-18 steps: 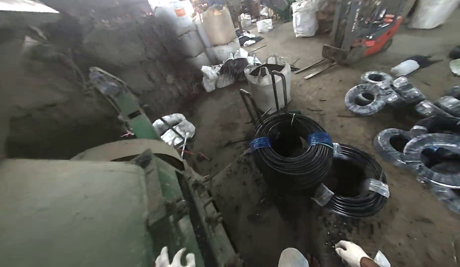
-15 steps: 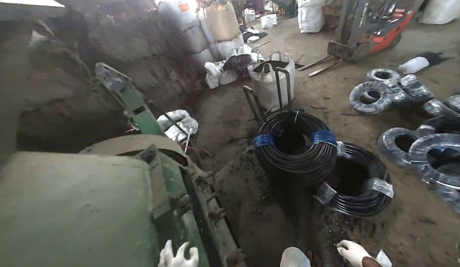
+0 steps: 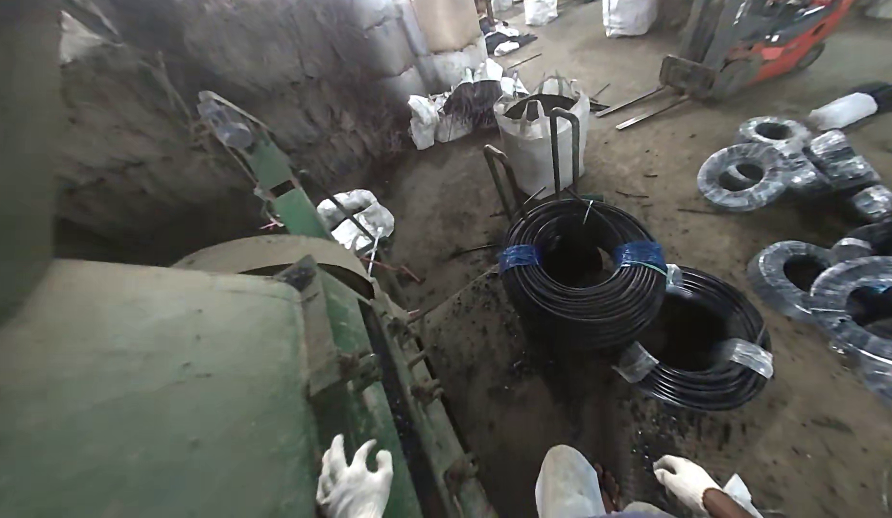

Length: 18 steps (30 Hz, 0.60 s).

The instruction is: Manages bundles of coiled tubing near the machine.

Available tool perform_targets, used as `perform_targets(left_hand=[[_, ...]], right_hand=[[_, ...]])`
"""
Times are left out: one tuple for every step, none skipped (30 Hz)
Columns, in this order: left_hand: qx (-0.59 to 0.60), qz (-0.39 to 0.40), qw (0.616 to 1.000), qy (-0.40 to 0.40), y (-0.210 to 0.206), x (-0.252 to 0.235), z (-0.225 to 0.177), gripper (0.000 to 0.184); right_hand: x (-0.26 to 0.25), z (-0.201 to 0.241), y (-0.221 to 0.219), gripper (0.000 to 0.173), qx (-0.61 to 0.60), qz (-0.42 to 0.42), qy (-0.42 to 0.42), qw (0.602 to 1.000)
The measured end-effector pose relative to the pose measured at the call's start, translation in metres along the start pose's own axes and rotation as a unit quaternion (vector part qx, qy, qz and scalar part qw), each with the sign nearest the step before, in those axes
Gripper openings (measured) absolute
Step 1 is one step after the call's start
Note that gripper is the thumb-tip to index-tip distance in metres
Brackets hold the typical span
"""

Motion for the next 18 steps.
perform_targets(left_hand=[[0.002,0.002,1.0,0.001,0.0,0.0,-0.001,0.04],[0.002,0.001,1.0,0.001,-0.001,-0.001,-0.002,0.04],[0.003,0.001,1.0,0.001,-0.001,-0.001,-0.002,0.04],[0.002,0.001,1.0,0.0,0.0,0.0,-0.002,0.04],[0.002,0.001,1.0,-0.001,0.001,0.0,-0.002,0.04],[0.0,-0.002,1.0,-0.003,0.002,-0.001,-0.002,0.04],[-0.001,-0.004,1.0,-0.003,0.001,-0.001,-0.003,0.039],[-0.002,-0.003,1.0,-0.002,0.001,-0.001,-0.003,0.038],[-0.003,-0.002,1.0,-0.001,0.002,-0.001,-0.003,0.039],[-0.005,0.001,1.0,0.001,0.002,-0.001,-0.003,0.039],[-0.007,0.002,1.0,0.002,0.001,-0.002,-0.003,0.04],[-0.008,0.0,1.0,0.002,0.001,-0.001,-0.003,0.04],[-0.008,-0.001,1.0,0.002,0.0,-0.001,-0.003,0.04],[-0.008,0.0,1.0,0.004,0.0,-0.001,-0.002,0.04],[-0.008,-0.001,1.0,0.005,0.0,-0.001,-0.002,0.039],[-0.007,-0.003,1.0,0.005,0.0,-0.001,-0.002,0.039],[-0.007,-0.003,1.0,0.005,0.0,-0.001,-0.002,0.039],[-0.006,-0.003,1.0,0.005,0.0,-0.001,-0.003,0.039]], right_hand=[[0.001,0.0,0.001,0.044,-0.001,-0.001,0.0,1.0],[0.003,0.001,0.004,0.044,0.001,0.001,0.0,1.0],[0.007,0.003,0.007,0.045,0.004,0.003,-0.001,1.0],[0.011,0.006,0.01,0.045,0.004,0.006,-0.002,1.0],[0.014,0.007,0.012,0.045,0.005,0.005,0.001,1.0],[0.014,0.007,0.014,0.046,0.005,0.006,0.002,1.0],[0.014,0.007,0.015,0.045,0.003,0.004,0.001,1.0],[0.015,0.006,0.015,0.045,-0.002,0.002,-0.001,1.0],[0.014,0.005,0.014,0.045,-0.003,0.001,-0.001,1.0],[0.013,0.004,0.013,0.045,-0.002,0.001,0.001,1.0],[0.011,0.003,0.012,0.045,0.0,0.003,0.001,1.0],[0.009,0.003,0.011,0.046,0.001,0.005,0.0,1.0],[0.008,0.003,0.011,0.046,0.002,0.008,0.0,1.0],[0.004,0.002,0.009,0.046,0.003,0.007,0.0,1.0],[0.002,0.002,0.008,0.046,0.004,0.005,0.001,1.0],[0.002,0.003,0.007,0.046,0.006,0.004,0.004,1.0],[0.004,0.005,0.008,0.046,0.009,0.005,0.007,1.0],[0.006,0.008,0.01,0.046,0.012,0.007,0.009,1.0]])
Point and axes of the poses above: each hand's wrist, its own x-axis away from the middle knuckle, its own y-axis out of the back of the hand, z = x × y, the point moved 1 cm from there along -x, towards the middle knuckle, and after that the axes turned 8 degrees about -z, right-handed, at the moved point
